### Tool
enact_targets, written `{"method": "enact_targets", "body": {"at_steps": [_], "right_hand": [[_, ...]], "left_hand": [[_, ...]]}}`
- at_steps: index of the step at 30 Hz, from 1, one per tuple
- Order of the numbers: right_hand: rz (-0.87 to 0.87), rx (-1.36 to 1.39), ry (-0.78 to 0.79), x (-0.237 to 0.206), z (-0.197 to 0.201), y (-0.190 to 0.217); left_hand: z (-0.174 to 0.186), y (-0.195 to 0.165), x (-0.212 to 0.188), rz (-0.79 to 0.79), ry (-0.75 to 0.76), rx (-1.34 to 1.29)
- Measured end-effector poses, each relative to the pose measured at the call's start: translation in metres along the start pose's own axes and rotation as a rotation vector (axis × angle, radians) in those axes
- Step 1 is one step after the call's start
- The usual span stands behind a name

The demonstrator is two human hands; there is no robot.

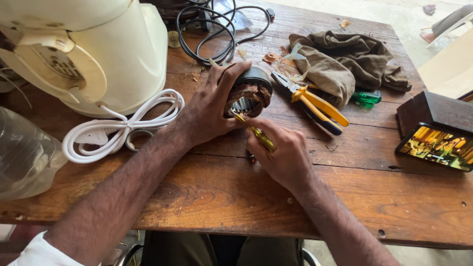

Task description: The person uses a yellow-handled screwdriver to scrape and clean the interior of a cylindrical motor component, removing debris from the copper windings. The person then handles a small white piece of material with both hands.

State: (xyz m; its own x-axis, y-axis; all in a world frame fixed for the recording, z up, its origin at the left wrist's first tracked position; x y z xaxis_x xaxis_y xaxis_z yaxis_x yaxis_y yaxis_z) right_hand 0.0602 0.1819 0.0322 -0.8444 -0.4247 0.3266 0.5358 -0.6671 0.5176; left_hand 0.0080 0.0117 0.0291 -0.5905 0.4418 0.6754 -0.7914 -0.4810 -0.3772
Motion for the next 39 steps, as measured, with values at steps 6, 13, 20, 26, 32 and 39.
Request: {"method": "enact_targets", "body": {"at_steps": [6,13,20,26,32,39], "right_hand": [[0.287,-0.119,-0.114,-0.006,0.002,0.018],[0.256,-0.200,-0.147,-0.014,-0.002,0.025],[0.285,-0.230,-0.158,-0.013,-0.004,0.030],[0.306,-0.246,-0.188,-0.014,-0.006,0.030],[0.310,-0.242,-0.128,-0.011,-0.010,0.024],[0.346,-0.318,-0.194,-0.013,-0.007,0.036]], "left_hand": [[-0.002,0.000,0.000,0.006,-0.029,0.048],[-0.009,0.002,0.001,0.023,-0.048,0.039],[-0.004,-0.003,0.002,0.101,-0.030,0.051],[-0.002,-0.008,0.003,0.102,-0.047,0.070],[-0.004,-0.007,0.002,0.116,-0.044,0.064],[0.005,-0.014,-0.001,0.115,-0.072,0.001]]}}
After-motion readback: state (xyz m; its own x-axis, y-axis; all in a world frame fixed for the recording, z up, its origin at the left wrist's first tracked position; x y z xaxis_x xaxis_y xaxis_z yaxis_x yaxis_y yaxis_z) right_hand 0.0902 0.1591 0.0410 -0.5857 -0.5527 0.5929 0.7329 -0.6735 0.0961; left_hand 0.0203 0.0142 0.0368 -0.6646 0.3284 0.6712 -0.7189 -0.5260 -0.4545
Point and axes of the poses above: each hand's wrist, its own x-axis towards the middle knuckle, its own z-axis out of the back of the hand, y = z × x, the point moved 5 cm from there along x, towards the middle knuckle, and after that the axes turned 4 degrees about y, right-handed, at the moved point
